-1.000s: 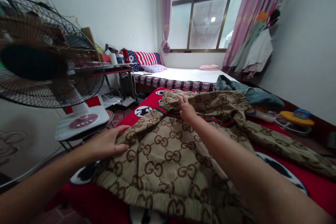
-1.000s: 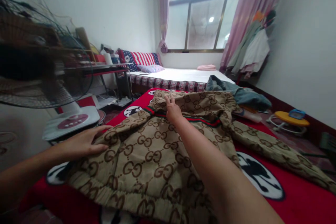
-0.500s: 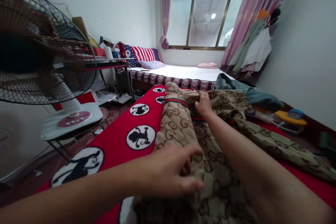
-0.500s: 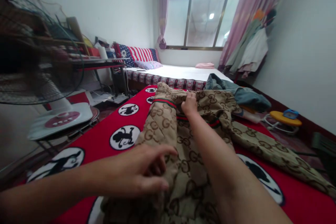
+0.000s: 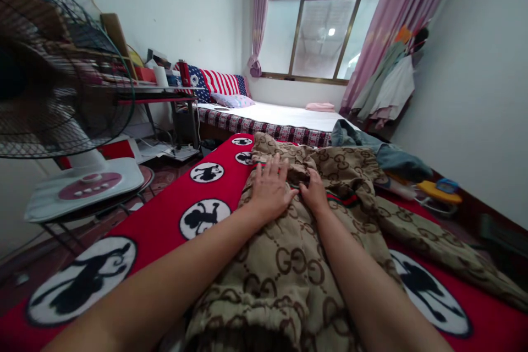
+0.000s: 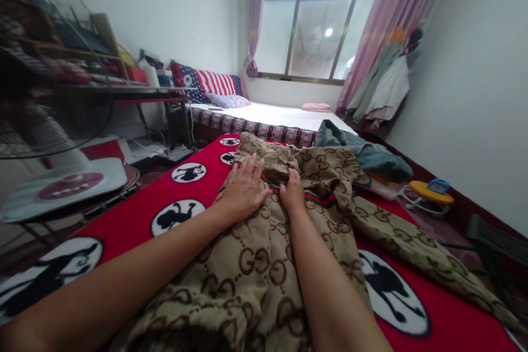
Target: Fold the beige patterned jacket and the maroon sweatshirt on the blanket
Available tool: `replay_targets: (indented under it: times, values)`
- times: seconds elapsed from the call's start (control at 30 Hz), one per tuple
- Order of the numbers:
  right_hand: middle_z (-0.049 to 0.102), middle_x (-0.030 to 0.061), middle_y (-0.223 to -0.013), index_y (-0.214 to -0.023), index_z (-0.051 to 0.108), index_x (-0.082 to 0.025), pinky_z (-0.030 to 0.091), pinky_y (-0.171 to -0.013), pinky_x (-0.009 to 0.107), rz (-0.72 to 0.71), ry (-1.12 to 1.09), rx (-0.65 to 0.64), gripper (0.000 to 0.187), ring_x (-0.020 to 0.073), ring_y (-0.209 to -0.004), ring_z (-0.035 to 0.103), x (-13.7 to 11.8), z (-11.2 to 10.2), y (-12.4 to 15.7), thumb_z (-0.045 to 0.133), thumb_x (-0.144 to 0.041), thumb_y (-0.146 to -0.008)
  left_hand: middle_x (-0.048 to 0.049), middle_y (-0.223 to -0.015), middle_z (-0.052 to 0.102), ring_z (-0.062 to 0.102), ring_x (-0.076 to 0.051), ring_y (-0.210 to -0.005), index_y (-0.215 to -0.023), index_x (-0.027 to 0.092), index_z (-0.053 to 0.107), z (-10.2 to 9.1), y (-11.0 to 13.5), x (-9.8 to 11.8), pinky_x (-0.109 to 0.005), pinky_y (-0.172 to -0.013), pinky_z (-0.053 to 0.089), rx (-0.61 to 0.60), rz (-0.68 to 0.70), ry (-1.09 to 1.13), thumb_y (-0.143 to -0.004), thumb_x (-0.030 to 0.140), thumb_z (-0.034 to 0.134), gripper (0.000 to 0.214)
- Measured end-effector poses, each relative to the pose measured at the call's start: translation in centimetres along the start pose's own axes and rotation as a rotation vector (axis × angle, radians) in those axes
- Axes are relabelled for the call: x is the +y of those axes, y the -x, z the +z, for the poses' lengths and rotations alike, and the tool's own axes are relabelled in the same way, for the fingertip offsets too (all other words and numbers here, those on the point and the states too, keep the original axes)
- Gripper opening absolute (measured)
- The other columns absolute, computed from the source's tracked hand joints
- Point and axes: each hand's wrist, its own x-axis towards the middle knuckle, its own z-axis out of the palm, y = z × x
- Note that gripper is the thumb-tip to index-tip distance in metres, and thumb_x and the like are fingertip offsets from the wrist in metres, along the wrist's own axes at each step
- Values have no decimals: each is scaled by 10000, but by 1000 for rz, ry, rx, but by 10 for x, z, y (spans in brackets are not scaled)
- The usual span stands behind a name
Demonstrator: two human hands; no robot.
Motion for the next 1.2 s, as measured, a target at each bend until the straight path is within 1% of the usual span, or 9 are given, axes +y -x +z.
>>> replay_targets:
  times: [0.13,0.3,0.43,0.53,0.63,0.77,0.97,1.1,1.2]
  values:
    - [633,169,-1126,-1139,605,-97,473,-952,403,-15,-209,240,388,248,-994,620,7,-6,6,490,-157,-774,-225,-1538,267,168,-371,-1449,-1468,99,359,50,7,-34,-609,-1138,74,-186,-93,-147,-887,671,322,817]
    - [640,110,-1132,-1024,646,-171,412,-1004,430,-211,-129,423,286,255,-1114,550,-16,-16,2,468,-138,-802,-234,-1538,255,165,-382,-1448,-1473,124,362,58,14,-33,-625,-1131,42,-153,-105,-144,-883,676,306,809]
    - [642,78,-1177,-1061,641,-195,414,-1001,395,-448,-84,241,309,231,-1123,559,-56,-12,-23,453,-113,-830,-229,-1537,260,172,-383,-1446,-1463,134,386,58,12,-29,-619,-1137,29,-129,-113,-113,-875,669,344,796]
    - [605,70,-1285,-1204,601,-196,388,-1041,379,-631,21,-31,362,219,-1193,534,-80,3,-52,458,-159,-874,-245,-1529,265,166,-385,-1447,-1452,118,404,59,12,-29,-611,-1144,20,-128,-127,-81,-868,651,384,791]
    - [435,56,-1479,-1393,467,-212,312,-1110,443,-700,183,-294,469,252,-1367,373,-90,25,-82,444,-290,-932,-243,-1531,255,155,-379,-1451,-1451,113,406,58,14,-28,-614,-1146,4,-131,-140,-51,-872,621,404,770]
    - [193,10,-1589,-1490,319,-280,159,-1143,594,-585,355,-521,560,307,-1469,106,-85,61,-117,335,-489,-971,-213,-1551,221,139,-375,-1455,-1464,134,384,54,15,-24,-622,-1148,14,-159,-167,-16,-866,615,417,769]
    - [98,-35,-1603,-1509,223,-355,75,-1111,676,-316,377,-673,585,290,-1478,22,-77,105,-141,178,-573,-968,-194,-1563,190,108,-390,-1455,-1476,155,363,51,15,-20,-635,-1145,19,-216,-162,20,-866,621,411,770]
    - [92,-39,-1603,-1503,248,-344,51,-1120,663,-254,347,-662,595,275,-1480,2,-81,110,-141,186,-583,-962,-194,-1562,196,117,-395,-1453,-1472,165,372,52,17,-21,-637,-1141,0,-204,-154,22,-869,643,384,770]
    - [115,19,-1603,-1506,272,-278,68,-1132,636,-237,311,-631,588,291,-1477,42,-85,103,-130,233,-531,-977,-189,-1560,213,133,-389,-1453,-1465,175,388,53,17,-22,-628,-1144,8,-181,-145,22,-865,644,395,762]
